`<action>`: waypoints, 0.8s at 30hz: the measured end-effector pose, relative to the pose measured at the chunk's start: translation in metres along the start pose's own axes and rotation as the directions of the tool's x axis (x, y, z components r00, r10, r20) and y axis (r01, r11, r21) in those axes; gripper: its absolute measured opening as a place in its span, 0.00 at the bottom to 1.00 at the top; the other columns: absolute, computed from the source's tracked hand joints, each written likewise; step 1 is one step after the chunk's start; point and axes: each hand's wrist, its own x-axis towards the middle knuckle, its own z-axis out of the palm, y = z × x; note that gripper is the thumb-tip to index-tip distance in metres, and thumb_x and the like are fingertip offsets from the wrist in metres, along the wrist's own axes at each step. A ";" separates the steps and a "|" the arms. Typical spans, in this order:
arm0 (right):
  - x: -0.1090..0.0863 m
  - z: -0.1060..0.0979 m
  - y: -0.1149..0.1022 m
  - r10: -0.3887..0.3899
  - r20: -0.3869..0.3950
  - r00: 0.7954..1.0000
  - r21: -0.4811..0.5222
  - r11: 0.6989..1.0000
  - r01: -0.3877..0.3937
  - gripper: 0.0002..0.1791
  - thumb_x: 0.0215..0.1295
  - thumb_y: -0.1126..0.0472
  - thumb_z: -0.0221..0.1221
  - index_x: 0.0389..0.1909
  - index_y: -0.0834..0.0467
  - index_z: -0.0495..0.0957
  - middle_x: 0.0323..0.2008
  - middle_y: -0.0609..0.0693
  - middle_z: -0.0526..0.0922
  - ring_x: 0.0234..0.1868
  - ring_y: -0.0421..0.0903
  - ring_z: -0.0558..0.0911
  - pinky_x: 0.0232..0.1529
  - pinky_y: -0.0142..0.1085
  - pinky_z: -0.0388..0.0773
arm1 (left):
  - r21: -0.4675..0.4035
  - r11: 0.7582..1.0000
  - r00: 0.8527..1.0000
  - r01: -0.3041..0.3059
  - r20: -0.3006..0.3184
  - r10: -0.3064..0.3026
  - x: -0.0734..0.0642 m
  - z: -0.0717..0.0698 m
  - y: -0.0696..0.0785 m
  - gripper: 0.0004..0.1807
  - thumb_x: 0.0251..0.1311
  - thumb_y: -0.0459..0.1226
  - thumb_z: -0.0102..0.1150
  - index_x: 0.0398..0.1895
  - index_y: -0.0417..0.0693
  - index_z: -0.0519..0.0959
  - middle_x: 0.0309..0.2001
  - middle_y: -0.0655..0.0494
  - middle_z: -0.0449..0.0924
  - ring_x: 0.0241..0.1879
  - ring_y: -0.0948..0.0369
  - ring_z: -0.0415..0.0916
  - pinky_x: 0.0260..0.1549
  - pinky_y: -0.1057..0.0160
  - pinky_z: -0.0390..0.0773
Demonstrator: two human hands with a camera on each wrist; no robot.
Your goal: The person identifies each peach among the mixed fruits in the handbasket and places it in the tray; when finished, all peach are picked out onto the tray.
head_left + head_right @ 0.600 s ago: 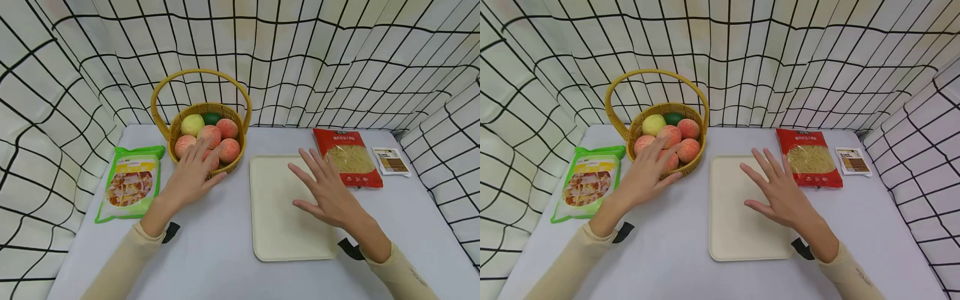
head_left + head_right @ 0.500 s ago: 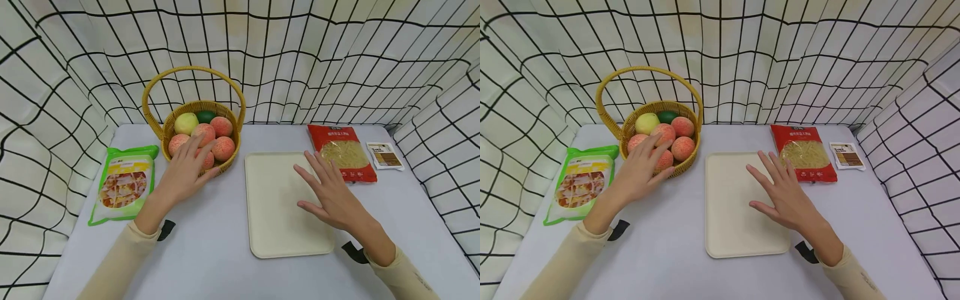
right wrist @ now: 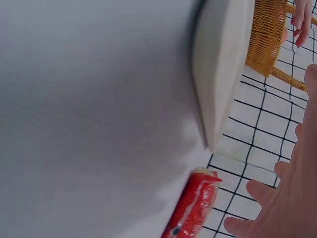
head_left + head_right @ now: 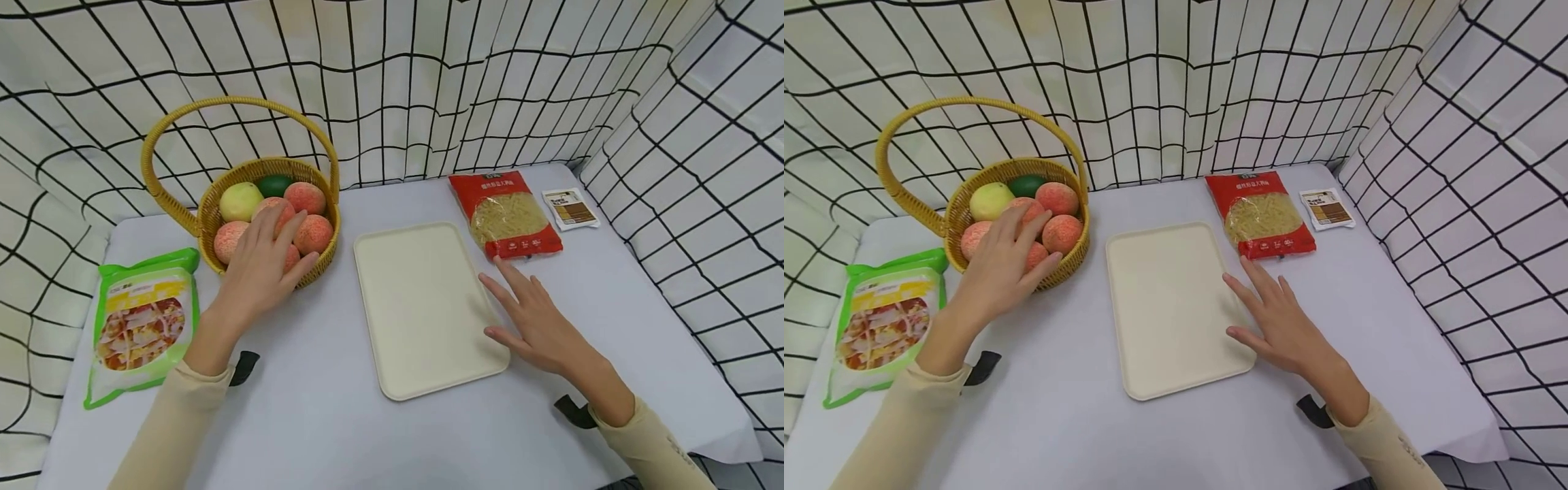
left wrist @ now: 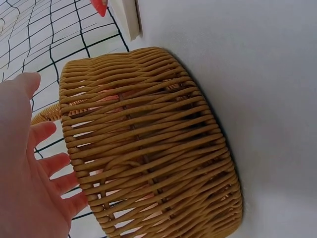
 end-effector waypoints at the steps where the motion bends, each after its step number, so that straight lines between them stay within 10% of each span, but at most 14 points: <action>1: 0.000 0.003 0.000 0.005 0.016 1.000 0.008 1.000 -0.006 0.53 0.67 0.38 0.66 0.87 0.39 0.47 0.88 0.54 0.43 0.86 0.60 0.52 0.78 0.75 0.52 | -0.004 1.000 1.000 0.003 -0.003 -0.003 -0.001 0.000 -0.002 0.38 0.75 0.51 0.59 0.81 0.47 0.62 0.83 0.35 0.52 0.85 0.37 0.46 0.80 0.32 0.52; 24: -0.016 0.040 0.009 0.001 0.153 0.988 -0.029 1.000 0.004 0.47 0.73 0.35 0.58 0.87 0.40 0.50 0.89 0.52 0.44 0.87 0.60 0.51 0.81 0.71 0.50 | -0.023 0.999 0.999 -0.032 -0.025 0.031 0.006 0.009 -0.008 0.36 0.75 0.47 0.61 0.80 0.45 0.64 0.83 0.35 0.53 0.83 0.37 0.49 0.80 0.31 0.53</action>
